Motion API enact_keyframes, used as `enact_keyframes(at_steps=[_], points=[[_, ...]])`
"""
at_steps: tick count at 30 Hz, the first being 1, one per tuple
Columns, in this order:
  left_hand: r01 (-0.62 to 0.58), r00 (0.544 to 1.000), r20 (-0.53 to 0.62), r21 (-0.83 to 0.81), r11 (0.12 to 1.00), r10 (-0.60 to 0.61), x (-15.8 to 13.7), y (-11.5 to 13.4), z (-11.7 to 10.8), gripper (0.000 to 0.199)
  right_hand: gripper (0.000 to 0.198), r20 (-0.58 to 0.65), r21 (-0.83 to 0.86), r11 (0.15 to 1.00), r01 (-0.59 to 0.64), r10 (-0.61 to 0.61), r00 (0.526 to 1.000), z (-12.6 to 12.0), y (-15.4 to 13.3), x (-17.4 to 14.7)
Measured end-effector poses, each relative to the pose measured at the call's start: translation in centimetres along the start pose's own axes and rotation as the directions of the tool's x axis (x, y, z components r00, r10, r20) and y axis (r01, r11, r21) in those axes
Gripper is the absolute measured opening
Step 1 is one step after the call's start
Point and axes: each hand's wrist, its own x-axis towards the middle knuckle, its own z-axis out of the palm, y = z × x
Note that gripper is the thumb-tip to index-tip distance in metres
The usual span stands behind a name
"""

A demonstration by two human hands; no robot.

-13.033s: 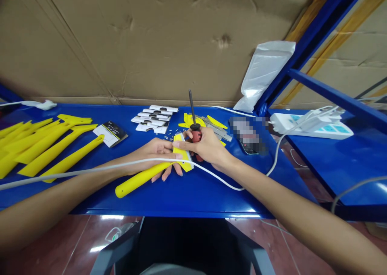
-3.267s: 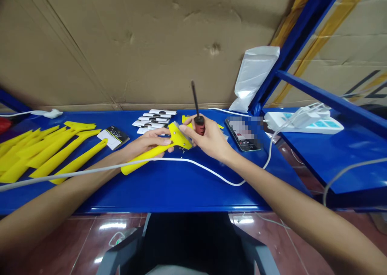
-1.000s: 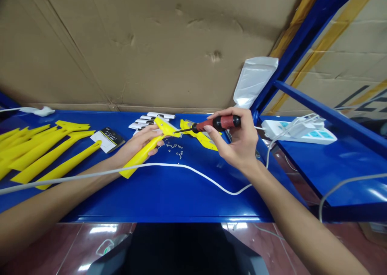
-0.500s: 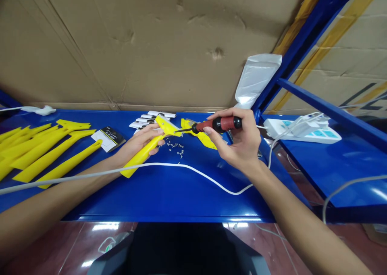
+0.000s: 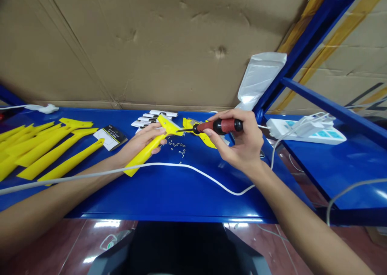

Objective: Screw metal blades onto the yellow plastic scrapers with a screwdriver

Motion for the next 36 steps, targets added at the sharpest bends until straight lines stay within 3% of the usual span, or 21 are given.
enact_keyframes(at_steps=[10, 19, 23, 36], points=[[0.006, 1.000, -0.006, 0.007, 1.000, -0.006, 0.02, -0.17, -0.06, 0.037, 0.055, 0.051, 0.038, 0.997, 0.067, -0.069, 0.996, -0.14, 0.63, -0.45], [0.009, 1.000, -0.026, 0.018, 1.000, -0.008, 0.07, -0.12, 0.05, 0.033, 0.050, 0.057, 0.025, 0.980, 0.200, -0.201, 0.978, 0.02, 0.47, -0.10], [0.008, 1.000, -0.027, 0.020, 1.000, -0.008, 0.13, -0.17, 0.04, 0.034, 0.056, 0.087, 0.035, 0.961, 0.274, -0.276, 0.957, -0.09, 0.29, -0.02], [0.010, 1.000, -0.029, 0.018, 1.000, -0.010, 0.12, -0.11, 0.11, 0.031, 0.057, 0.104, 0.016, 0.951, 0.310, -0.310, 0.945, -0.14, -0.10, 0.03]])
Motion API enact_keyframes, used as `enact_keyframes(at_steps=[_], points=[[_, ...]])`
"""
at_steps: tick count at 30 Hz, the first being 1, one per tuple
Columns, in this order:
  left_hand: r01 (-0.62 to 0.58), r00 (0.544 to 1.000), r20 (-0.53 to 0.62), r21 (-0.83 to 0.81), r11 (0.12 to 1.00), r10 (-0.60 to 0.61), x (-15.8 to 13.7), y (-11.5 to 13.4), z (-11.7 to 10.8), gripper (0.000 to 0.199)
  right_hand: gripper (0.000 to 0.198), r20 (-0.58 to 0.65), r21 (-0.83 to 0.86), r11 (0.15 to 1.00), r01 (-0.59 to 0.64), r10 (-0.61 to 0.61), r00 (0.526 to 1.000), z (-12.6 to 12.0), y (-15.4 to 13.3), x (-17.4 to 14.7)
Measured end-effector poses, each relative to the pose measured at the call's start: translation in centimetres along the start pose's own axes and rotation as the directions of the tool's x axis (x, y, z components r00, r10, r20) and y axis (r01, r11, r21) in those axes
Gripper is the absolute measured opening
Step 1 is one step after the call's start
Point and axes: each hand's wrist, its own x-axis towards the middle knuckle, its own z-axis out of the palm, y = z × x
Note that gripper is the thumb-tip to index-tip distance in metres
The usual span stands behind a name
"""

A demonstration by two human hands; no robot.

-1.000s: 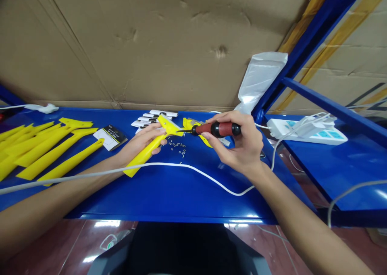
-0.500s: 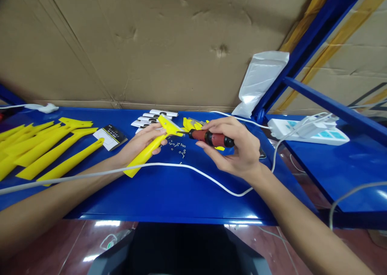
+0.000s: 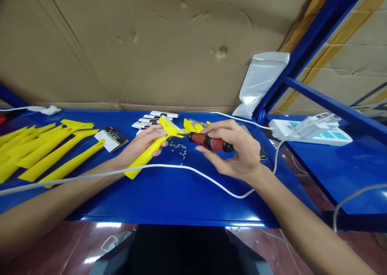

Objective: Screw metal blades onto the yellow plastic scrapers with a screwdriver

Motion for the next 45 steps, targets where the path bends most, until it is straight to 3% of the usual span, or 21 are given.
enact_keyframes(at_steps=[4, 12, 18, 22, 25, 30, 33, 36, 38, 40, 45], points=[[-0.008, 1.000, -0.001, -0.006, 1.000, 0.008, 0.0, 0.0, 0.0, 0.032, 0.061, -0.002, 0.024, 1.000, -0.012, 0.012, 1.000, 0.1, 0.2, -0.3], [-0.005, 1.000, 0.023, -0.013, 1.000, 0.005, -0.2, 0.0, 0.0, 0.036, 0.063, -0.125, 0.165, 0.972, -0.169, 0.191, 0.974, 0.8, 1.0, -0.3], [-0.007, 1.000, 0.003, -0.038, 0.999, 0.007, 0.2, -0.1, -0.4, 0.037, 0.052, -0.001, 0.109, 0.926, -0.362, 0.365, 0.931, 0.4, 1.8, -1.1], [-0.024, 1.000, -0.010, -0.044, 0.999, 0.024, 0.4, 0.1, -0.7, 0.034, 0.053, 0.062, 0.138, 0.911, -0.388, 0.383, 0.922, 0.5, 2.2, -1.3], [-0.035, 0.999, -0.027, -0.044, 0.998, 0.033, 0.4, 0.3, -0.6, 0.033, 0.050, 0.036, 0.163, 0.912, -0.376, 0.376, 0.926, 0.7, 2.6, -1.1], [-0.029, 1.000, -0.010, -0.054, 0.998, 0.029, 0.3, 0.2, -0.7, 0.035, 0.052, -0.085, -0.040, 0.957, -0.288, 0.284, 0.955, 0.8, 3.4, -0.3], [-0.028, 0.999, 0.029, -0.046, 0.999, 0.029, 0.5, -0.1, -1.0, 0.037, 0.054, -0.015, 0.133, 0.941, -0.310, 0.315, 0.949, 1.3, 3.9, 0.6], [-0.028, 0.998, 0.050, -0.045, 0.999, 0.031, 0.8, -0.3, -1.4, 0.037, 0.057, 0.113, 0.352, 0.868, -0.350, 0.332, 0.937, 2.1, 4.3, 1.6], [-0.048, 0.998, 0.041, -0.053, 0.997, 0.050, 0.8, -0.2, -1.5, 0.036, 0.057, 0.138, 0.392, 0.852, -0.349, 0.320, 0.937, 2.7, 4.5, 2.0], [-0.067, 0.997, 0.030, -0.056, 0.996, 0.068, 0.8, -0.1, -1.4, 0.034, 0.055, 0.087, 0.363, 0.868, -0.339, 0.331, 0.940, 3.4, 4.7, 2.0], [-0.055, 0.998, 0.005, -0.067, 0.996, 0.055, 0.4, 0.0, -1.1, 0.031, 0.049, -0.221, 0.215, 0.930, -0.297, 0.342, 0.913, 4.7, 4.7, 0.6]])
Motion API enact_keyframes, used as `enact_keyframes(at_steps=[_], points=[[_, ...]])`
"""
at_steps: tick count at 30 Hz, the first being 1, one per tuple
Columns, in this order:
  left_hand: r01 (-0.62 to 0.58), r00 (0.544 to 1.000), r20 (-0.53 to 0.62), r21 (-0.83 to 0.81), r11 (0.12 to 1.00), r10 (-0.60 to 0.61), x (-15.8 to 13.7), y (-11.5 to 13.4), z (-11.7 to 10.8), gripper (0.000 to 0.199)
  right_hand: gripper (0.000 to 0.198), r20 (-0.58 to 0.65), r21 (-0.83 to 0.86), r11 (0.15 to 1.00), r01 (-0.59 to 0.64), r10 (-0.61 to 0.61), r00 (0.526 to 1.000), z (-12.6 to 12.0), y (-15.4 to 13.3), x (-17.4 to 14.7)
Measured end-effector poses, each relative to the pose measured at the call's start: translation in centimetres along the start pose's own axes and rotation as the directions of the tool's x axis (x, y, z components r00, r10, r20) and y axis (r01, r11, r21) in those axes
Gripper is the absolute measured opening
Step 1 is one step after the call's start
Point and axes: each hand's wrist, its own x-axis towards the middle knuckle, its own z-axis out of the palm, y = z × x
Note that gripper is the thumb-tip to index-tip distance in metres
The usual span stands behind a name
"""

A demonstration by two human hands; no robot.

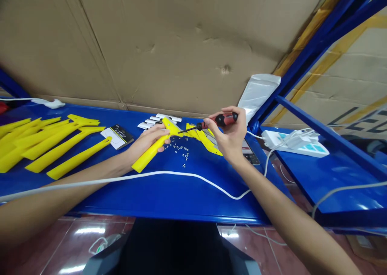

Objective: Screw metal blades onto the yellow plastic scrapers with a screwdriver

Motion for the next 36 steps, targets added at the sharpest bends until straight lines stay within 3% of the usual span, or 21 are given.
enact_keyframes(at_steps=[2, 7, 13, 21, 27, 33, 36], points=[[0.010, 1.000, -0.005, 0.000, 1.000, -0.010, 0.0, 0.0, 0.1, 0.031, 0.047, 0.004, 0.036, 0.999, -0.028, 0.028, 1.000, 0.0, -0.2, -0.8], [0.024, 0.999, -0.034, 0.029, 0.999, -0.023, 0.1, 0.3, 0.4, 0.031, 0.063, 0.191, 0.145, 0.984, -0.107, 0.078, 0.979, -0.6, -1.1, -1.8], [0.022, 0.999, -0.026, 0.051, 0.998, -0.020, -0.3, 0.6, 1.0, 0.031, 0.065, 0.090, -0.031, 0.999, -0.015, 0.017, 0.996, -1.4, -1.4, -1.5], [0.019, 0.999, -0.039, 0.040, 0.999, -0.018, 0.0, 0.4, 0.7, 0.037, 0.071, 0.248, 0.042, 0.995, -0.089, 0.075, 0.966, -1.0, -3.2, -1.2], [0.032, 0.999, -0.020, 0.052, 0.998, -0.031, -0.3, 0.5, 0.9, 0.035, 0.056, 0.153, -0.026, 0.999, 0.018, -0.014, 0.988, -1.3, -2.9, -1.5], [0.030, 0.999, -0.037, 0.046, 0.998, -0.028, -0.2, 0.6, 0.9, 0.037, 0.065, 0.268, 0.058, 0.991, -0.117, 0.098, 0.958, -1.1, -2.7, -1.5], [0.037, 0.998, -0.048, 0.062, 0.997, -0.034, -0.2, 0.7, 0.9, 0.040, 0.064, 0.248, 0.045, 0.992, -0.114, 0.099, 0.964, -1.3, -2.4, -1.5]])
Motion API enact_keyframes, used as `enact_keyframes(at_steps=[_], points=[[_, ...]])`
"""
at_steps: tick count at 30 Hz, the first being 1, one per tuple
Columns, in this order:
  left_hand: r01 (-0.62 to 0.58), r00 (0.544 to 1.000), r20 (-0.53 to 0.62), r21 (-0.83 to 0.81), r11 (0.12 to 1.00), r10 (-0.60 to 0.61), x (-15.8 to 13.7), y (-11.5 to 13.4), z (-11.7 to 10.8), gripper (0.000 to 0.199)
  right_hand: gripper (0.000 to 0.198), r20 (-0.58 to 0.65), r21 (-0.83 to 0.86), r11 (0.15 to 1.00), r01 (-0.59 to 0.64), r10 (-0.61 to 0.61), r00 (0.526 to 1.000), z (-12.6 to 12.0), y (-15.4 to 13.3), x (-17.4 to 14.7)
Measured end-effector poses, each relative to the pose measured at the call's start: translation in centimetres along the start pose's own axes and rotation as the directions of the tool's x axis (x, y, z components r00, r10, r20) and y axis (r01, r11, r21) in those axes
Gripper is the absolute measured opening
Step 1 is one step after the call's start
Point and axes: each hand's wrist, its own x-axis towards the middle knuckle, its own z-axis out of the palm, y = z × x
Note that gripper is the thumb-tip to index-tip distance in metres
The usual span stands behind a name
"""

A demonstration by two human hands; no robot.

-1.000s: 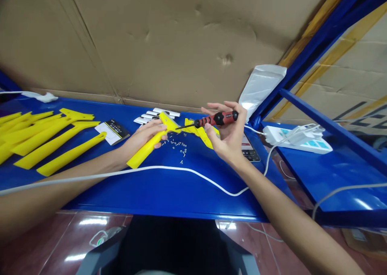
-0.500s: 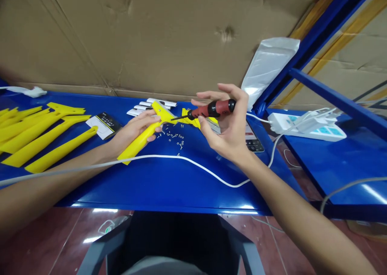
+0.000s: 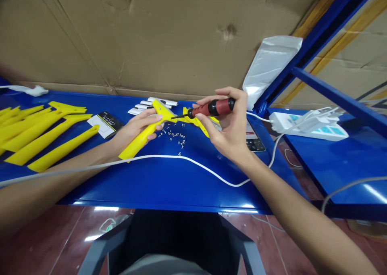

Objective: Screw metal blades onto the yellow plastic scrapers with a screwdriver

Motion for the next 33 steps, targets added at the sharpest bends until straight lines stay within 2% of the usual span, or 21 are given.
enact_keyframes(at_steps=[4, 8, 10, 16, 21, 28, 33], points=[[0.014, 1.000, 0.001, -0.001, 1.000, -0.014, -0.2, -0.1, 0.0, 0.044, 0.064, -0.067, -0.057, 0.997, 0.050, -0.054, 0.996, -0.2, 0.2, 0.1], [-0.010, 1.000, 0.003, -0.006, 1.000, 0.010, 0.0, -0.1, -0.2, 0.037, 0.066, 0.028, 0.039, 0.999, -0.006, 0.005, 1.000, 0.1, -0.1, 0.1], [-0.011, 1.000, 0.013, 0.002, 1.000, 0.011, 0.2, 0.0, -0.3, 0.032, 0.065, 0.039, 0.032, 0.999, -0.016, 0.014, 0.999, 0.2, 0.1, -0.1], [-0.006, 1.000, -0.003, 0.021, 1.000, 0.007, 0.1, 0.0, -0.1, 0.040, 0.063, -0.074, -0.086, 0.993, 0.082, -0.088, 0.993, -0.5, 1.2, 0.0], [-0.003, 1.000, -0.006, 0.041, 0.999, 0.003, -0.1, 0.2, 0.0, 0.038, 0.066, 0.007, 0.049, 0.999, 0.018, -0.018, 1.000, -0.2, 0.4, 0.2], [0.007, 1.000, -0.008, 0.032, 0.999, -0.007, -0.1, 0.2, 0.1, 0.041, 0.065, -0.079, 0.024, 0.999, 0.047, -0.045, 0.996, -0.5, 1.1, -0.1], [-0.006, 1.000, 0.002, 0.031, 0.999, 0.006, 0.0, 0.2, 0.0, 0.040, 0.062, -0.029, 0.144, 0.989, -0.026, 0.030, 0.999, 0.1, 0.1, 0.2]])
